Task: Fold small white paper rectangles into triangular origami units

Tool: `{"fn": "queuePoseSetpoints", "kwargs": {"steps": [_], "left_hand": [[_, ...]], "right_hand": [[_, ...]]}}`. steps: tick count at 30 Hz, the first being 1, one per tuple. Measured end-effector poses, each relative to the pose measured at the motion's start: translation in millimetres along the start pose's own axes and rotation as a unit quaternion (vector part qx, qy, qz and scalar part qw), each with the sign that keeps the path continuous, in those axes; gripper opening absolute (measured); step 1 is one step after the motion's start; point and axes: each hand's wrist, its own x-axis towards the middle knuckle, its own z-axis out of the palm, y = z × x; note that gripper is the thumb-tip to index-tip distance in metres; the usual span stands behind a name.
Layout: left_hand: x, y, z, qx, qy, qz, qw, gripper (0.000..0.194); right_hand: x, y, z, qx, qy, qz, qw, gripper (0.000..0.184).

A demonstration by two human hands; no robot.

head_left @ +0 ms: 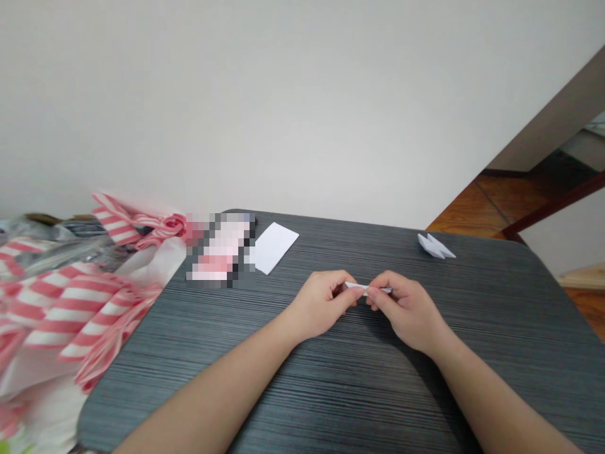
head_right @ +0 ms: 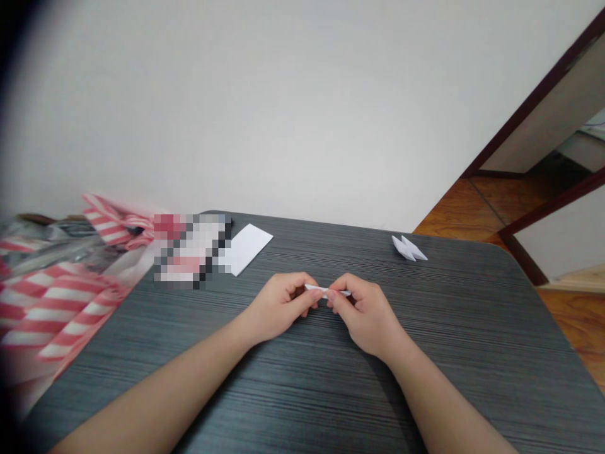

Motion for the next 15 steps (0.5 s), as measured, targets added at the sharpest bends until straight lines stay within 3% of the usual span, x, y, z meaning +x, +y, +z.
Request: {"fn": "queuePoseSetpoints", "kwargs": {"steps": [7, 15], "left_hand": [[-0.5, 4.3, -1.5, -0.027, 0.028, -0.021, 0.999, 0.026], [0.2, 2.5, -0.8, -0.015, 0.028, -0.023, 0.999, 0.027]], "right_hand": [[0.9, 4.9, 1.4, 0.019, -0.022, 0.054, 0.998, 0.016], [1.9, 5.0, -5.0, 0.016, -0.032, 0.027, 0.999, 0.020]]}}
